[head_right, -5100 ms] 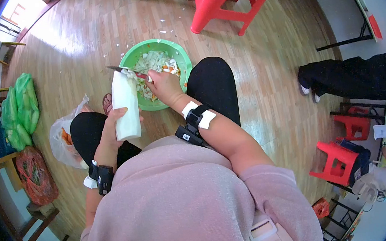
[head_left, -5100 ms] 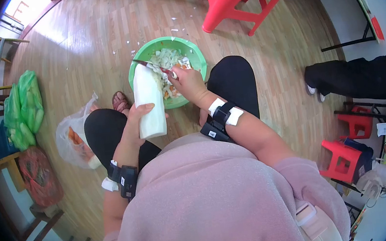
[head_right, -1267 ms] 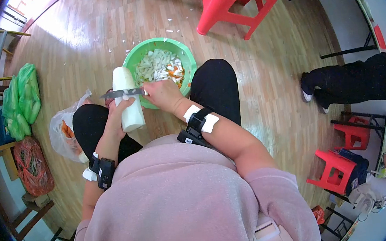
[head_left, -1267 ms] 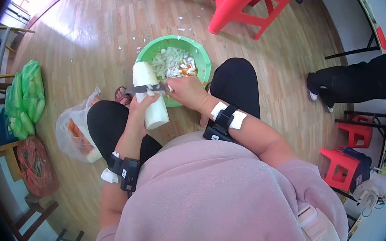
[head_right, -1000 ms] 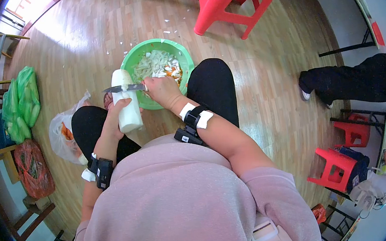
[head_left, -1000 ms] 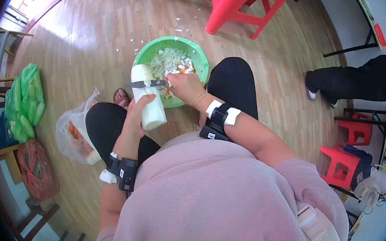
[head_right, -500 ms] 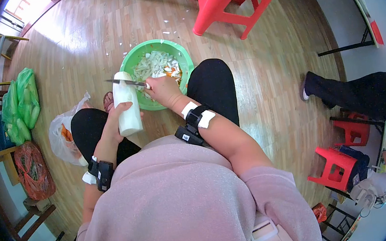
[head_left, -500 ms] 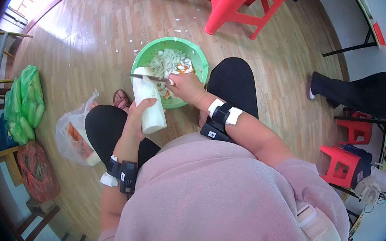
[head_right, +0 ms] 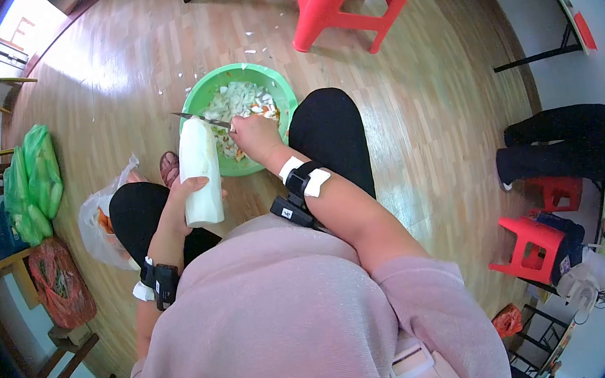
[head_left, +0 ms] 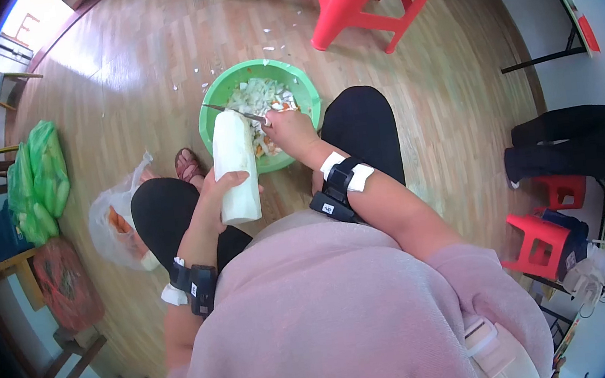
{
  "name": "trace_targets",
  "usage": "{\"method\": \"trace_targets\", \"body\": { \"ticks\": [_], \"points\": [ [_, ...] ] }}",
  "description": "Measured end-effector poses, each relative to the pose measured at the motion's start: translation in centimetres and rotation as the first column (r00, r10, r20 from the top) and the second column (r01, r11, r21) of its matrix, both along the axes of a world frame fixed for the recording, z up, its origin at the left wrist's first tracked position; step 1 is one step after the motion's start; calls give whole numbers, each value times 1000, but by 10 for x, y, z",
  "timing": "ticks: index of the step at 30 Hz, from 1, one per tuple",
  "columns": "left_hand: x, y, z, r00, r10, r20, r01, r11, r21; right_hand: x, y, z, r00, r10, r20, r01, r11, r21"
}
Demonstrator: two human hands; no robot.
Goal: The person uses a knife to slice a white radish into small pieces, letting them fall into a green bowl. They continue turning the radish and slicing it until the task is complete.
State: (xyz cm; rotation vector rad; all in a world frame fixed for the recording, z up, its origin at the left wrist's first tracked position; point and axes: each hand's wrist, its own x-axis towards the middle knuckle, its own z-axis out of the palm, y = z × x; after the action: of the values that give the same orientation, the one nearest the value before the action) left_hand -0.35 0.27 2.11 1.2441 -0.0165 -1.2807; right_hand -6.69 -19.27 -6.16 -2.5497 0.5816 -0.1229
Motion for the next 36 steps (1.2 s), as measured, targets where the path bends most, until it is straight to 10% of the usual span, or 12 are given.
{"method": "trace_targets", "body": {
  "ticks": [23, 26, 28, 36],
  "points": [
    [2, 3, -9, 997, 65, -46, -65, 998, 12, -1, 5, 0, 999, 5, 34, -8, 997, 74],
    [2, 0, -8, 989, 145, 35, -144, 989, -12, 4, 7, 23, 992, -52, 114, -24, 810, 586],
    [2, -1, -3, 982, 134, 131, -140, 990, 33, 4, 12, 52, 987, -13, -159, 150, 422, 894],
    [3, 0, -18, 955, 99, 278, -142, 980, 140, 5, 21, 35, 998, 57, 18, -37, 357, 933]
  ]
}}
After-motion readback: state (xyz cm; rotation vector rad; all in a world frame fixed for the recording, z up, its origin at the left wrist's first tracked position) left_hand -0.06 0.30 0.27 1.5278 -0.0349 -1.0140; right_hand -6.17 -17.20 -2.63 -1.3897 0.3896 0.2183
